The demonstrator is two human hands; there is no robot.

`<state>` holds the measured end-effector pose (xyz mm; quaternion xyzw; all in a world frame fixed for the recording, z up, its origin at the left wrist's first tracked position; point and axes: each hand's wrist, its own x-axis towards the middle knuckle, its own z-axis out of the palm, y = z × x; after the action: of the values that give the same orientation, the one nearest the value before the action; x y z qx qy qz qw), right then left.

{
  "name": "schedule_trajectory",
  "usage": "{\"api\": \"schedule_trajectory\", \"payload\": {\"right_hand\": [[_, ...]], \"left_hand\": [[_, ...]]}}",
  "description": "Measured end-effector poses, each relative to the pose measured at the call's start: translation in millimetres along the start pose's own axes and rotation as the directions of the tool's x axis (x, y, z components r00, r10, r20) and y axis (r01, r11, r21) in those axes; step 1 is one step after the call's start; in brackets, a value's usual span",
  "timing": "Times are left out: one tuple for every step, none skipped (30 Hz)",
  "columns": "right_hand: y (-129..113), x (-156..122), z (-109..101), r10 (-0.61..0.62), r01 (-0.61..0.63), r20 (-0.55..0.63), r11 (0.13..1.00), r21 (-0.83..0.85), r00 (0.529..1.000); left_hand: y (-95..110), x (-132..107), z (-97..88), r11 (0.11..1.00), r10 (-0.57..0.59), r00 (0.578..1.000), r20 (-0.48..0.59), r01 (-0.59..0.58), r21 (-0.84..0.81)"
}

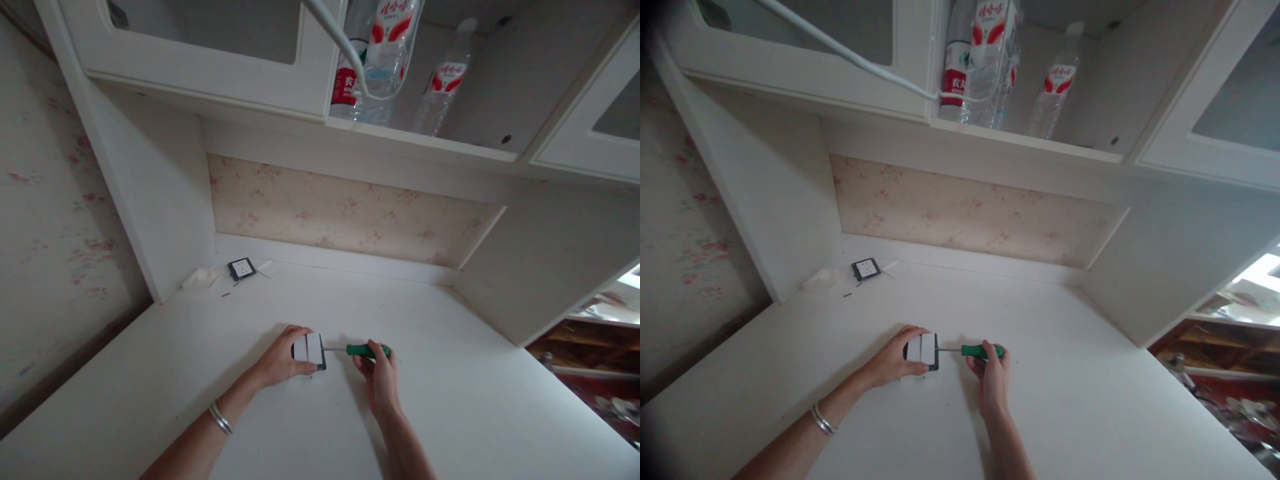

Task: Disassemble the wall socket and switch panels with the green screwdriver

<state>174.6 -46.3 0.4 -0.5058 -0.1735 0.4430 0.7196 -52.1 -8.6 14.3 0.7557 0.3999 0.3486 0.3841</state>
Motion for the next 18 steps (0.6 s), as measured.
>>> {"api": "schedule_trajectory", "payload": {"right_hand": [[-1.1,1.2,-2.0,0.000,0.000,-0.003,1.000,0.006,1.000],[-2.1,2.2,-4.0,0.001,-0.001,-0.006,1.000,0.015,1.000],[-3.0,3.1,-5.8,0.001,-0.001,-0.011,1.000,0.026,1.000],[-3.6,3.6,-7.2,0.000,0.000,-0.016,0.999,0.036,1.000],[-4.1,3.8,-8.1,0.000,0.001,-0.020,0.999,0.045,1.000],[-4.4,3.7,-8.4,0.002,-0.001,-0.024,0.999,0.052,1.000],[-4.6,3.4,-8.3,0.005,-0.003,-0.026,0.998,0.057,1.000],[-4.7,3.0,-7.9,0.010,-0.008,-0.026,0.998,0.060,1.000],[-4.9,2.5,-7.3,0.014,-0.013,-0.025,0.998,0.061,1.000],[-5.1,2.0,-6.7,0.017,-0.016,-0.022,0.998,0.059,1.000],[-5.3,1.6,-6.3,0.018,-0.017,-0.018,0.998,0.056,1.000],[-5.5,1.3,-6.0,0.017,-0.017,-0.012,0.998,0.054,1.000],[-5.7,1.1,-5.9,0.014,-0.013,-0.006,0.998,0.053,1.000],[-5.9,0.9,-5.9,0.009,-0.009,0.001,0.998,0.055,1.000],[-6.2,0.7,-5.9,0.002,-0.003,0.009,0.998,0.058,1.000],[-6.3,0.4,-6.0,-0.006,0.005,0.019,0.998,0.061,1.000],[-6.5,0.0,-6.0,-0.017,0.015,0.030,0.998,0.064,0.999],[-6.6,-0.7,-5.9,-0.031,0.028,0.044,0.997,0.067,0.999]], "left_hand": [[-1.0,0.0,0.4,1.000,0.004,1.000,-0.006,-0.004,-0.002],[-1.6,-0.2,0.6,1.000,0.007,1.000,-0.011,-0.007,-0.005],[-2.0,-0.4,0.8,1.000,0.007,1.000,-0.012,-0.007,-0.009],[-2.1,-0.7,0.8,1.000,0.005,1.000,-0.017,-0.005,-0.013],[-2.0,-1.0,0.8,1.000,-0.001,1.000,-0.025,0.000,-0.017],[-1.9,-1.1,0.7,1.000,-0.008,0.999,-0.036,0.007,-0.022],[-1.8,-1.0,0.7,0.999,-0.016,0.999,-0.049,0.015,-0.031],[-2.0,-0.7,0.7,0.999,-0.027,0.997,-0.066,0.024,-0.044],[-2.5,-0.1,0.6,0.997,-0.041,0.996,-0.085,0.035,-0.064],[-3.4,0.7,0.3,0.995,-0.055,0.993,-0.107,0.046,-0.086],[-4.8,1.8,-0.3,0.993,-0.068,0.989,-0.132,0.054,-0.105],[-6.7,3.1,-1.2,0.991,-0.077,0.984,-0.161,0.059,-0.116],[-8.9,4.4,-2.5,0.991,-0.082,0.978,-0.192,0.060,-0.117],[-11.4,5.7,-4.3,0.992,-0.082,0.971,-0.224,0.059,-0.110],[-14.0,6.9,-6.5,0.994,-0.081,0.964,-0.255,0.058,-0.096],[-16.8,8.1,-8.9,0.995,-0.081,0.957,-0.279,0.061,-0.080],[-19.6,9.2,-11.3,0.995,-0.086,0.950,-0.299,0.070,-0.065],[-22.3,10.1,-13.7,0.995,-0.094,0.944,-0.317,0.081,-0.053]]}}
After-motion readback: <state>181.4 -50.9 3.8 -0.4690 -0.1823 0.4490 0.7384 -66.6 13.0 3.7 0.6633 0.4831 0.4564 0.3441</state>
